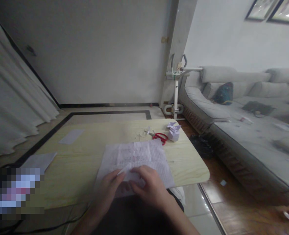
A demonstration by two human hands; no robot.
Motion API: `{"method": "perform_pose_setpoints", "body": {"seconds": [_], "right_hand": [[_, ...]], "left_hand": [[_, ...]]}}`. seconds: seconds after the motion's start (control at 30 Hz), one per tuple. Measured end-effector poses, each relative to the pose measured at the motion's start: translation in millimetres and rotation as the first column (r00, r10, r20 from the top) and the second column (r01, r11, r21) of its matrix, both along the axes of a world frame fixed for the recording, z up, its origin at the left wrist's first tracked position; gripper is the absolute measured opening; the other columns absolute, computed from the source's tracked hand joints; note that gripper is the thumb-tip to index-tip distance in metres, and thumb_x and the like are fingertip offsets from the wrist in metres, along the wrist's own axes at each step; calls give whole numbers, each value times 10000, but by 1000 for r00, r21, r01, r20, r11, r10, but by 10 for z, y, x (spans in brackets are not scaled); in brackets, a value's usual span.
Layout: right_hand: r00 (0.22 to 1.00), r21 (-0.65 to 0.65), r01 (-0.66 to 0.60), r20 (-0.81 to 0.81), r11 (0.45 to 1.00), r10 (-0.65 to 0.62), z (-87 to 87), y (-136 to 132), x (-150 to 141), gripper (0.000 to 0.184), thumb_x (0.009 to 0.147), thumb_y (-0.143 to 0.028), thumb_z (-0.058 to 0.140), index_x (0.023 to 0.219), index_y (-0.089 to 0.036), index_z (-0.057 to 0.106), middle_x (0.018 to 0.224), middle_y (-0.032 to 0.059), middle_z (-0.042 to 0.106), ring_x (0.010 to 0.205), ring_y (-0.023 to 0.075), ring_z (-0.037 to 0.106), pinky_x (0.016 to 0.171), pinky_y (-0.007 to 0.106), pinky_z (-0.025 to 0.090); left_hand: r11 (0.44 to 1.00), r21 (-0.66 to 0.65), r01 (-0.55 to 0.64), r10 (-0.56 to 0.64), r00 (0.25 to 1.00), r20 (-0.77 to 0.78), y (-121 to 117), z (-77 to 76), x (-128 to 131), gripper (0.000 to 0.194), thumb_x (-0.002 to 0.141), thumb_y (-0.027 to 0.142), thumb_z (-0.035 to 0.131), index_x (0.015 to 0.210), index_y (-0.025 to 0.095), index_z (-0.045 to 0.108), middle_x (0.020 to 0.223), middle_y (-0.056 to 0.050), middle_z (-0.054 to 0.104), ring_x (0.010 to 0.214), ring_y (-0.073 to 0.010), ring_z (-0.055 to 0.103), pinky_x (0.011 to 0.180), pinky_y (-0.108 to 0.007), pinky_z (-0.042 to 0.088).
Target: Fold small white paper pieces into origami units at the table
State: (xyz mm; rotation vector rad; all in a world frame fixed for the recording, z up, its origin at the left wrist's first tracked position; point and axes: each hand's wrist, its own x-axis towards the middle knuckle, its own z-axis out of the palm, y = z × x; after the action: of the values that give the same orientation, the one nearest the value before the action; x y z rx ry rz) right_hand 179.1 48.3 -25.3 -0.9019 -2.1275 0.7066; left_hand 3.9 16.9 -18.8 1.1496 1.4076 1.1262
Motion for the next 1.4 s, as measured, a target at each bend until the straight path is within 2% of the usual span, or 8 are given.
{"method": "perform_pose_setpoints", "body": {"seconds": [0.13, 0.27, 0.4, 0.6, 0.73, 1.03, 1.27, 1.4], "right_hand": [[999, 89, -39, -34, 995, 43, -18, 23, -9, 263, 838, -136, 606, 1093, -197, 627, 961, 84, 673, 873, 216, 625, 754, 329, 513], [999, 150, -10, -43, 989, 17, -48, 26, -20, 225, 867, -182, 622, 1089, -188, 659, 978, 109, 670, 882, 231, 639, 757, 346, 534], [998, 152, 16, -57, 988, -8, -59, 15, -29, 203, 886, -206, 616, 1079, -194, 677, 1036, 125, 662, 940, 243, 643, 790, 358, 547], [998, 161, 3, -55, 987, 6, -94, 28, -27, 269, 862, -223, 667, 1131, -214, 645, 1073, 113, 662, 969, 237, 649, 810, 339, 550], [999, 175, 6, -41, 985, 1, -113, 34, -17, 270, 860, -222, 662, 1129, -214, 640, 1066, 114, 666, 955, 242, 650, 807, 362, 550], [1000, 132, 19, -23, 991, -16, -101, 6, -54, 293, 834, -153, 630, 1118, -221, 640, 1072, 102, 658, 970, 238, 635, 827, 365, 534], [997, 63, 32, -67, 998, -28, -67, 3, -56, 201, 856, -177, 633, 1052, -212, 661, 1037, 98, 661, 950, 228, 635, 818, 349, 534], [991, 38, 36, -132, 999, -31, -48, 5, -53, 151, 884, -179, 613, 1022, -208, 668, 1007, 93, 663, 920, 221, 636, 794, 340, 532]], "left_hand": [[999, 41, 7, -6, 1000, -18, -3, 7, -8, 321, 847, 397, 537, 657, 172, 663, 545, -9, 636, 554, -173, 606, 545, -247, 496], [998, 55, -24, 26, 999, -31, 0, 22, -6, 294, 827, 397, 560, 683, 167, 672, 578, -12, 647, 582, -175, 610, 564, -246, 504], [999, 40, -11, 13, 999, -47, 2, 9, -12, 277, 816, 393, 566, 714, 159, 672, 575, -8, 647, 561, -168, 601, 541, -239, 494], [999, 43, 12, -9, 998, -69, 30, -132, -36, 238, 821, 384, 590, 804, 162, 676, 578, 18, 629, 564, -162, 613, 542, -230, 487], [999, 52, 15, -10, 995, -101, 45, -152, -28, 233, 821, 369, 592, 820, 163, 701, 600, 12, 648, 579, -169, 622, 546, -233, 497], [994, 99, -48, 63, 986, -155, 49, -153, -15, 207, 776, 331, 602, 851, 168, 706, 721, -11, 702, 680, -215, 653, 612, -273, 523], [995, 93, 30, -23, 997, -75, 6, -85, -6, 268, 828, 362, 578, 910, 157, 729, 785, -40, 736, 767, -235, 682, 690, -284, 541], [994, 101, 42, -43, 999, 7, -35, -163, -28, 351, 823, 379, 614, 1069, 146, 704, 1048, -97, 742, 924, -268, 690, 800, -322, 550]]}}
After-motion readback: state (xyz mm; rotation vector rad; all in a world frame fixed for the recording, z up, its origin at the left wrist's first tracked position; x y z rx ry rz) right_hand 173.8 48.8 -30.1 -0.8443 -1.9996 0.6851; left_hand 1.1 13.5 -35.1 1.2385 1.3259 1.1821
